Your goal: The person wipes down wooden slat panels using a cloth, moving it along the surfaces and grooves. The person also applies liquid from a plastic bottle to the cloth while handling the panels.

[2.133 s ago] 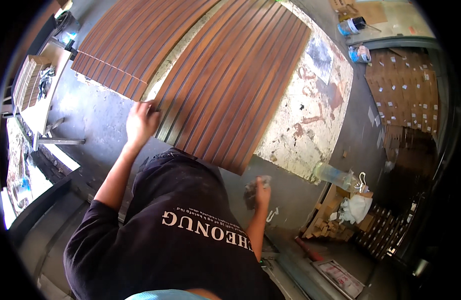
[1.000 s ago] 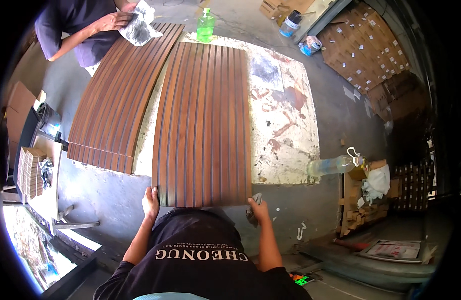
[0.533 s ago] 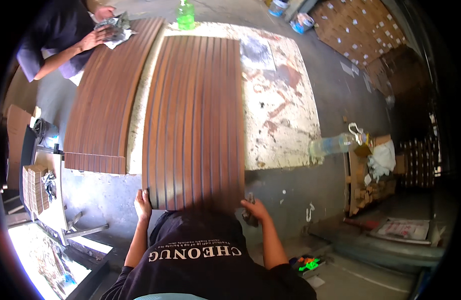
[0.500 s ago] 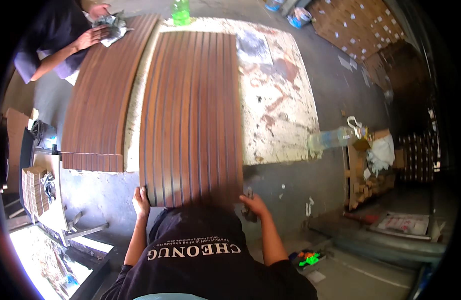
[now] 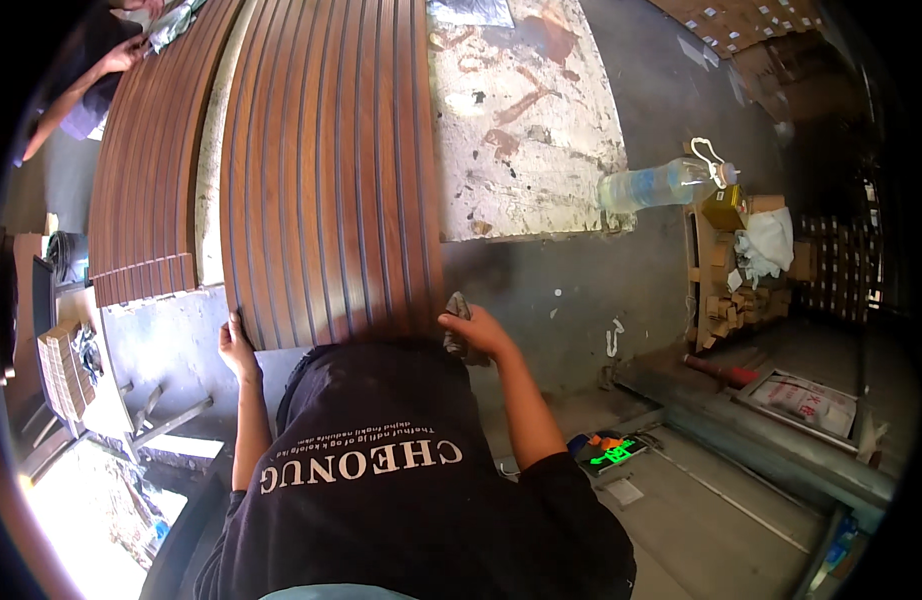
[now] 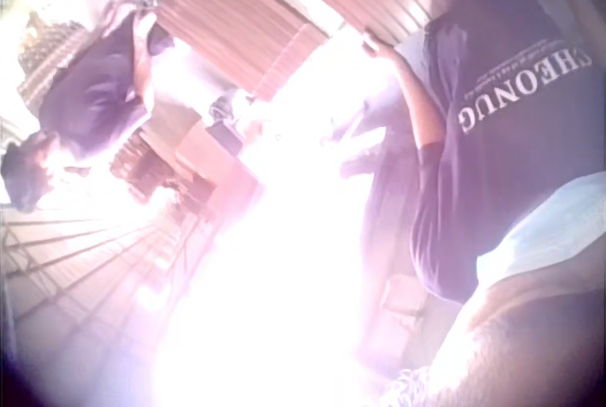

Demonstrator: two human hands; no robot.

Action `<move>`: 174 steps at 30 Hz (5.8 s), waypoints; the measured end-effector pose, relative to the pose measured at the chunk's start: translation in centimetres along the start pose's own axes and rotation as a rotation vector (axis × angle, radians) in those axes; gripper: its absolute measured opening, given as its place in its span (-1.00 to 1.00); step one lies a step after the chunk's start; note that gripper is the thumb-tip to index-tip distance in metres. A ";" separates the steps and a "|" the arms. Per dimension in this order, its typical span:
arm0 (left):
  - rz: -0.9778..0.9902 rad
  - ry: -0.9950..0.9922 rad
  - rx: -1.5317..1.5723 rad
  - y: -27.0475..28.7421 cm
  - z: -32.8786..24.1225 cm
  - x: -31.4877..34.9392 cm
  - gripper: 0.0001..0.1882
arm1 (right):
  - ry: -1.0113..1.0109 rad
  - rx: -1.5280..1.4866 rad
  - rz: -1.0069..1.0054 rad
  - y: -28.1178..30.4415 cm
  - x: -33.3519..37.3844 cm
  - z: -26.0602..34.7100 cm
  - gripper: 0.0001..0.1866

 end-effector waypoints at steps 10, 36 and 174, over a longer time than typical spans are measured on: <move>-0.199 0.316 0.523 -3.1 -0.5 6.4 -0.37 | -0.010 -0.100 -0.113 7.8 1.7 -6.6 -0.69; 0.544 0.386 0.582 -17.8 -2.4 24.3 -0.69 | 0.119 0.223 -0.019 13.9 0.2 -5.8 -0.63; 0.212 -0.758 -0.801 -17.4 -9.7 6.7 -0.60 | 0.462 1.384 -0.040 -3.8 -13.0 19.6 0.34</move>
Point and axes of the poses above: each hand's wrist, its own x-axis away from the middle knuckle, its own y-axis out of the back of the hand, z = x × y, the point moved 3 cm from there along -x, towards the middle knuckle, and after that the axes turned 3 degrees about -y, right-handed, at the moved point
